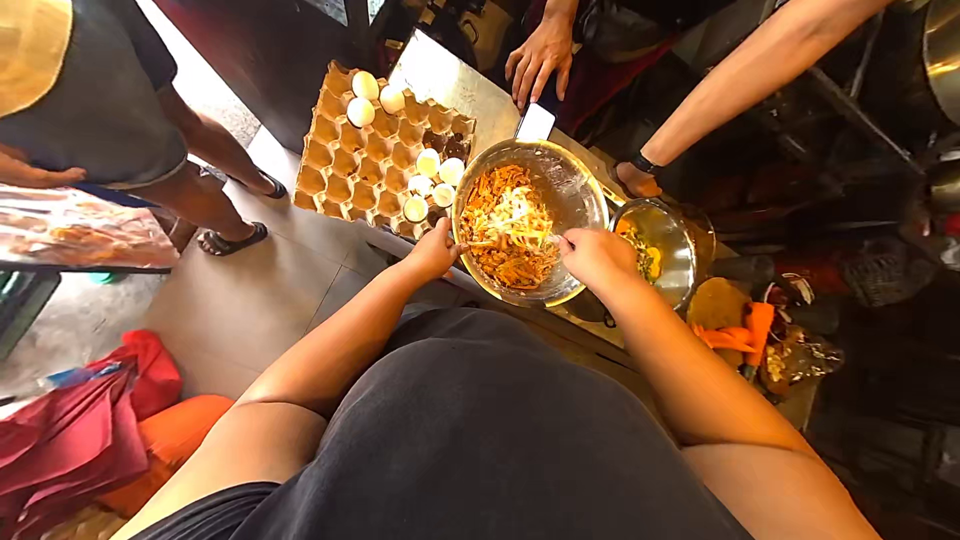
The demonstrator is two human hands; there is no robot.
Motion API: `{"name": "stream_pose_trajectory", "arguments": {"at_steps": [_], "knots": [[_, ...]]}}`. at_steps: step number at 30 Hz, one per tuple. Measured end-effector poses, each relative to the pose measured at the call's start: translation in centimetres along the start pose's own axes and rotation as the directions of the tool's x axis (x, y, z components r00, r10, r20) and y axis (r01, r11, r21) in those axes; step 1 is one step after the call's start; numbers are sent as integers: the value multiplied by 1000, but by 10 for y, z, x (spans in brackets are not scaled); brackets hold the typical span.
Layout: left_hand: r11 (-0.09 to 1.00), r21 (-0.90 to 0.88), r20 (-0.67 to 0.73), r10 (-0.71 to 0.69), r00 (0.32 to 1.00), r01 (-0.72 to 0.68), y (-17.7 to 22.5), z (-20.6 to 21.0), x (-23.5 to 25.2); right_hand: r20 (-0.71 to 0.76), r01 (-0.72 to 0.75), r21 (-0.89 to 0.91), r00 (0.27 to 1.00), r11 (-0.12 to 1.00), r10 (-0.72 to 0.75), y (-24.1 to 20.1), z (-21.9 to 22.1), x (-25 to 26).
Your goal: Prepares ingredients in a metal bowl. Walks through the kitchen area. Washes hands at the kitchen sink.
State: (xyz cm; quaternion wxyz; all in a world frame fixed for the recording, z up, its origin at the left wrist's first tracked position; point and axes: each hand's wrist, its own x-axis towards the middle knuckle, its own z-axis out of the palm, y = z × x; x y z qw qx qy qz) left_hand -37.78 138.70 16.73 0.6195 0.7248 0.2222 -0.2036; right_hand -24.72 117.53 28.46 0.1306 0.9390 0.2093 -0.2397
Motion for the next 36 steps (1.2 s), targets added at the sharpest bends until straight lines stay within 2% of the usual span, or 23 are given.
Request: {"name": "stream_pose_trajectory", "arguments": {"at_steps": [4,10,13,17,21,25,27,30,34,36], "knots": [[1000,3,4,3,1000,-3,-2,1,0,52,-62,-83,996,995,66,-17,-1,42],[1000,2,-2,8,1000,-8,-2,-1,0,71,-156,-419,976,894,204,-6,-49,30],[1000,-13,-5,7,1000,-7,-3,1,0,101,-137,-456,974,879,204,10,-22,37],[1000,-29,-20,4,1000,-4,-1,2,0,221,-65,-417,960,906,170,13,17,32],[1000,-7,-24,-30,999,30,-1,5,1,304,3,-267,949,964,81,10,27,6],[1000,0,-4,-30,1000,30,0,4,3,346,-53,108,938,993,12,15,69,10],[999,9,3,-32,999,32,2,2,4,376,-107,281,927,954,-7,15,82,20],[999,30,17,-26,1000,26,1,-2,4,449,-222,477,894,850,-18,20,68,20],[999,39,36,-18,999,17,3,-4,4,499,-369,623,866,690,13,52,52,21],[999,38,40,-16,999,14,2,-4,3,527,-388,613,850,688,10,61,34,26]]}}
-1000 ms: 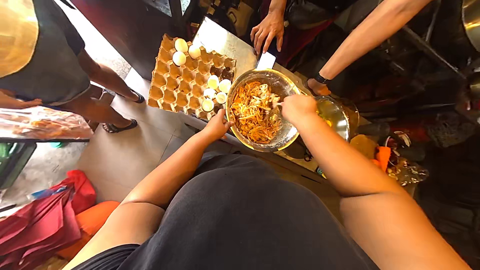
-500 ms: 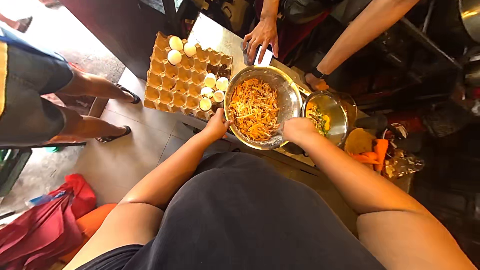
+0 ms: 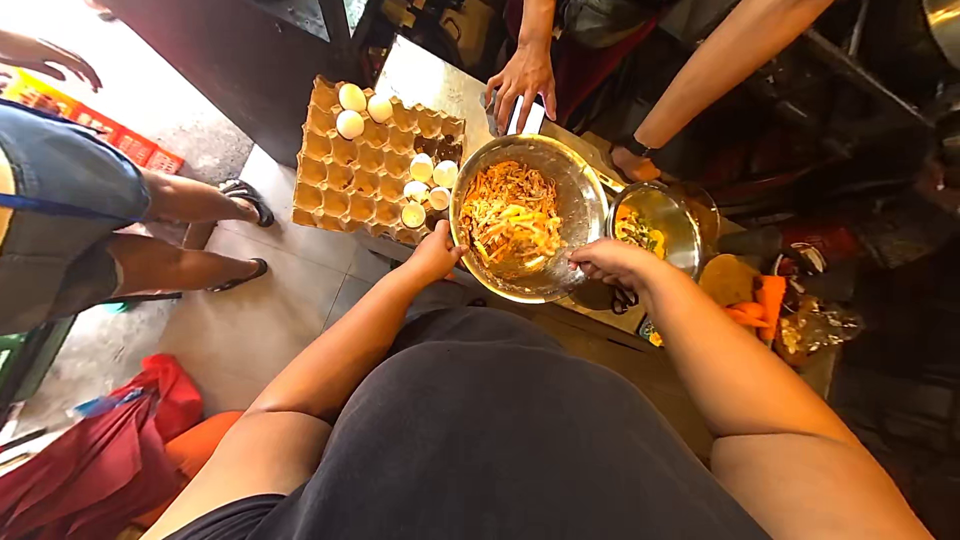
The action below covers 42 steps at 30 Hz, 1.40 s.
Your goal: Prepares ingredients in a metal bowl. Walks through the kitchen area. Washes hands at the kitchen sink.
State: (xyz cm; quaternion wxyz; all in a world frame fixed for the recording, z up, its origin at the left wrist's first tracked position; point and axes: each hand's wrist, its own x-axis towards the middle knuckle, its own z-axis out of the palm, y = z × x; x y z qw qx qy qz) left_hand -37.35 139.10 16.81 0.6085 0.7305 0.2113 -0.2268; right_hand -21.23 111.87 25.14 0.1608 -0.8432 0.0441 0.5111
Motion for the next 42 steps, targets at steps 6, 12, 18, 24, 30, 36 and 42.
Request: {"name": "stream_pose_trajectory", "arguments": {"at_steps": [6,12,18,24,30,36,42], "knots": [[1000,-21,-5,3,1000,-3,-2,0,0,-13,-52,-38,999,998,52,-30,-41,2],[999,-32,-14,20,1000,-20,-3,1,0,-199,-35,-505,977,863,-77,-52,-60,-13],[1000,-23,-19,10,1000,-10,-1,1,0,1,52,-869,995,492,-104,-43,-6,-28],[1000,-14,-24,-20,999,20,-2,2,3,9,225,-609,961,760,-277,-31,93,0],[998,65,-16,-2,1000,3,0,0,2,-208,152,-592,920,791,-333,-50,109,-4],[996,92,-23,-11,1000,13,3,0,0,-313,145,-548,878,824,-363,-31,60,-23],[996,90,-17,0,1000,2,1,-1,0,-406,100,-534,841,840,-358,-22,16,-19]]}}
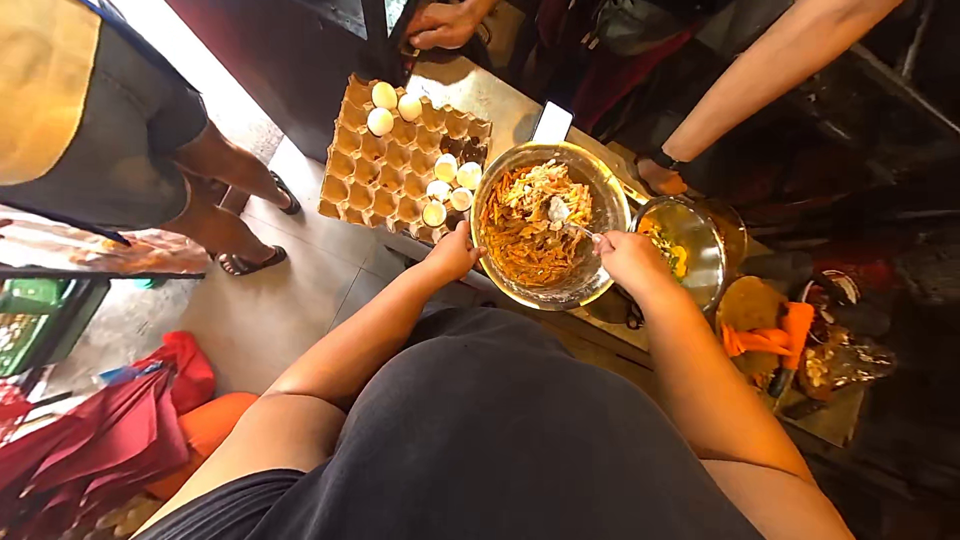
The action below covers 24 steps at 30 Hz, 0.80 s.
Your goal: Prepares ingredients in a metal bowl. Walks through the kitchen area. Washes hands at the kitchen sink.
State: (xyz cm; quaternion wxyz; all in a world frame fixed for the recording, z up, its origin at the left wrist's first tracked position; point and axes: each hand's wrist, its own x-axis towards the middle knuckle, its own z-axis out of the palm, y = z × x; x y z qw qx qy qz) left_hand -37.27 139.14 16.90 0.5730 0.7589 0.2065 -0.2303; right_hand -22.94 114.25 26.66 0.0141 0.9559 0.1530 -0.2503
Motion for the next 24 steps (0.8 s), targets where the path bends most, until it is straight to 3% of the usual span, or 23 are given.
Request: {"name": "stream_pose_trajectory", "arguments": {"at_steps": [3,7,10,14,17,21,24], "knots": [[1000,3,-6,18,1000,-18,-1,-1,0,-46,-16,-33,999,999,15,-10,-26,-4],[1000,-7,11,14,1000,-14,0,-1,0,-62,-26,-187,998,982,15,-56,-47,0],[1000,-20,3,9,1000,-9,-1,0,1,19,20,-307,1000,952,-15,-93,-27,17],[999,-52,-20,13,1000,-14,-4,3,1,180,203,-493,975,846,-129,-119,-4,8],[998,-63,-16,17,1000,-18,-4,3,1,241,289,-569,954,770,-180,-105,-17,-3],[998,-63,-13,26,1000,-26,-6,3,2,188,215,-662,975,718,-120,-78,-66,-28],[998,-66,-3,24,1000,-24,-6,3,2,233,179,-653,972,735,-30,-50,-43,-37]]}}
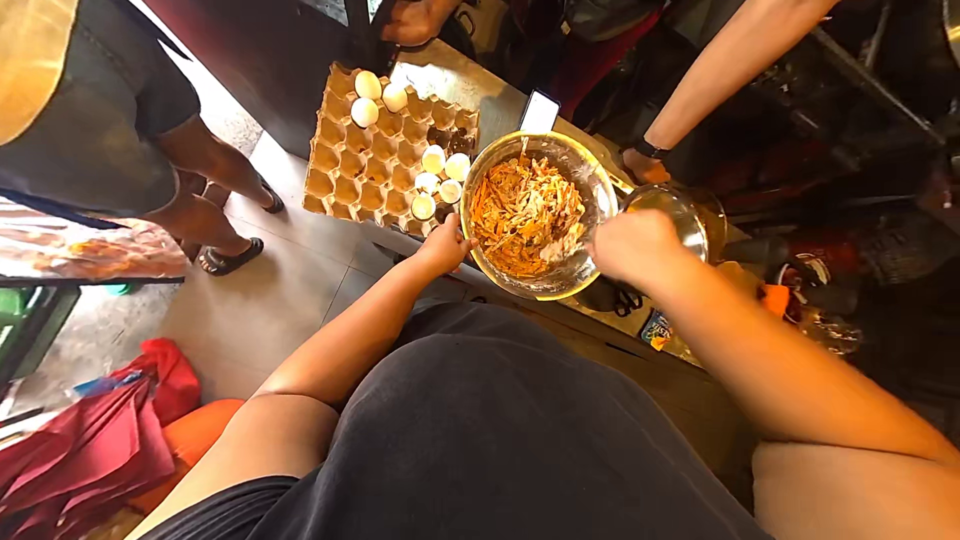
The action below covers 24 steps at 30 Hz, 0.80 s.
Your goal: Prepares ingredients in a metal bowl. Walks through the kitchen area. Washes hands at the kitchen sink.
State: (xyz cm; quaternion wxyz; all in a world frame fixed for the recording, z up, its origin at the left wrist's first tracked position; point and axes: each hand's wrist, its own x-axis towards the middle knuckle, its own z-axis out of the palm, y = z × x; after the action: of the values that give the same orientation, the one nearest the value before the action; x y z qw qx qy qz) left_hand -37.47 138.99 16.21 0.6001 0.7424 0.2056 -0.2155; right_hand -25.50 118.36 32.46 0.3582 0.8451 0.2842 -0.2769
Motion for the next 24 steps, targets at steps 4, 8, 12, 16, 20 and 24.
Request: {"name": "stream_pose_trajectory", "arguments": {"at_steps": [4,8,12,16,20,24], "knots": [[1000,15,8,-9,1000,9,2,-2,1,105,4,140,994,990,-19,-31,67,21],[997,63,25,-36,999,34,8,-2,0,-105,36,379,995,925,4,-79,80,25],[995,88,23,-40,999,37,7,-3,4,-212,14,457,973,890,94,-104,70,56],[996,83,21,-40,999,38,6,-3,2,-215,-6,552,965,834,149,-94,57,60],[999,47,22,-16,1000,15,4,-3,3,-185,-27,686,960,727,210,-59,56,43],[998,64,32,-12,999,10,5,-4,2,-143,-30,827,955,561,262,-18,67,44]]}}
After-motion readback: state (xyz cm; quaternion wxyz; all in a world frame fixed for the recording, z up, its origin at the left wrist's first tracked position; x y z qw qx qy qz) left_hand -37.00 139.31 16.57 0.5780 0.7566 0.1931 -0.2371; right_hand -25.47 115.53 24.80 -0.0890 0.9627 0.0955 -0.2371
